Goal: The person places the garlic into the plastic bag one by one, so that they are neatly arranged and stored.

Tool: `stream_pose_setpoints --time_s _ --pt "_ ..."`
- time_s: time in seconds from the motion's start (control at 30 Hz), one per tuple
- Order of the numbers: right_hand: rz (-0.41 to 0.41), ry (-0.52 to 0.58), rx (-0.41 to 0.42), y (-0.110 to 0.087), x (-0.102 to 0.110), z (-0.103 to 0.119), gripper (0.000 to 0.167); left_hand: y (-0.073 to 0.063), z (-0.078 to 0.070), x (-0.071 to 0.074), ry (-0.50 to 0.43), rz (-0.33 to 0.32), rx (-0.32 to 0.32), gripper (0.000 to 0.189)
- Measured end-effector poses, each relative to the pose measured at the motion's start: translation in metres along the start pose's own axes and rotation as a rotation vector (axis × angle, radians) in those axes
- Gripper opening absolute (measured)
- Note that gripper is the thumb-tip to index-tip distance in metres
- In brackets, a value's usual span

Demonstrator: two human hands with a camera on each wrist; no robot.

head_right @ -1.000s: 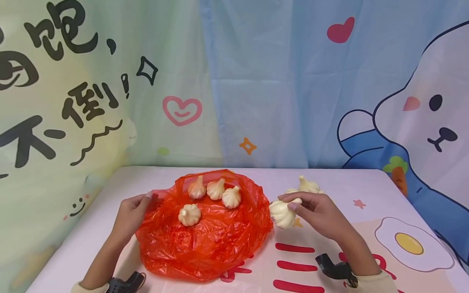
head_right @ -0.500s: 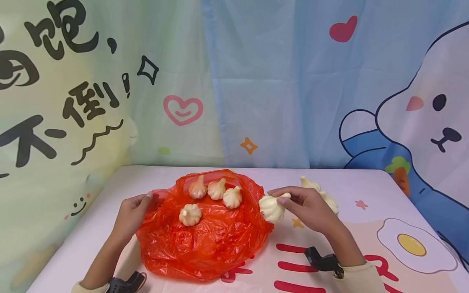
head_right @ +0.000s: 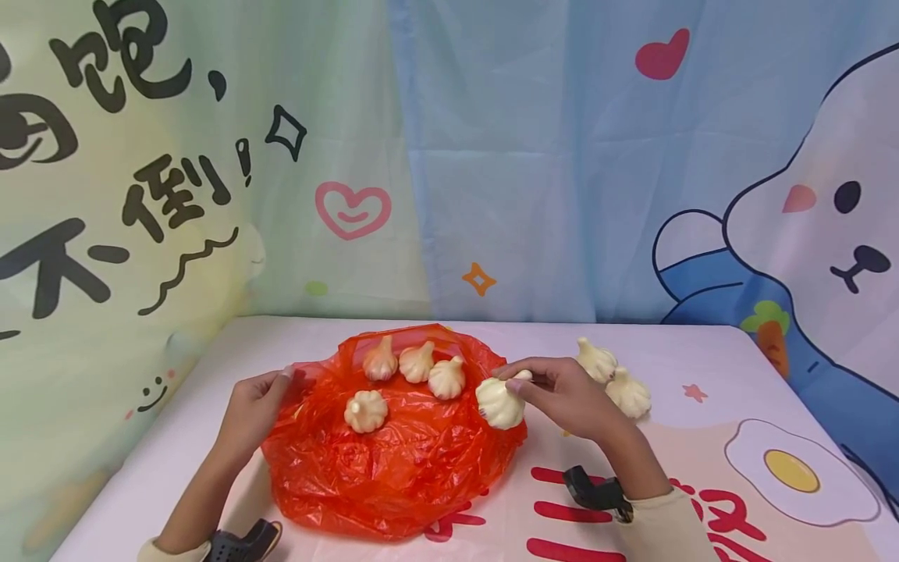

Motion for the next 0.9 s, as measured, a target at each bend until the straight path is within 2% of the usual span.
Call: stream_pose_setpoints --time_s 0.17,0.4,0.53,0.73,0.9 --pt "0.019 0.034 0.023 0.007 -0.005 0.002 0.022 0.000 0.001 0.001 0.004 -0.002 -0.004 0.045" --pt "0.014 0.070 0.008 0.016 -0.011 0.002 0.022 0.000 0.000 0.001 0.006 -0.022 -0.032 0.042" --pt "0.031 0.075 0.002 0.020 -0.016 0.001 0.023 0.000 -0.002 0.001 -0.005 -0.014 -0.028 0.042" --pt "0.014 0.083 -0.001 0.025 -0.019 0.004 0.022 -0.001 -0.003 0.000 -0.011 -0.020 -0.030 0.042" --pt "0.045 0.098 0.016 0.031 -0.027 0.004 0.024 -0.001 -0.003 0.000 0.003 -0.015 -0.024 0.042"
Point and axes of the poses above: each hand's wrist, its own y-axis towards the middle knuckle, its own x-axis out of the back of the hand, z = x × y, the point moved 4 cm from there along y, towards the middle knuckle, and after that the axes turned 9 degrees about y, right-handed, at the moved point
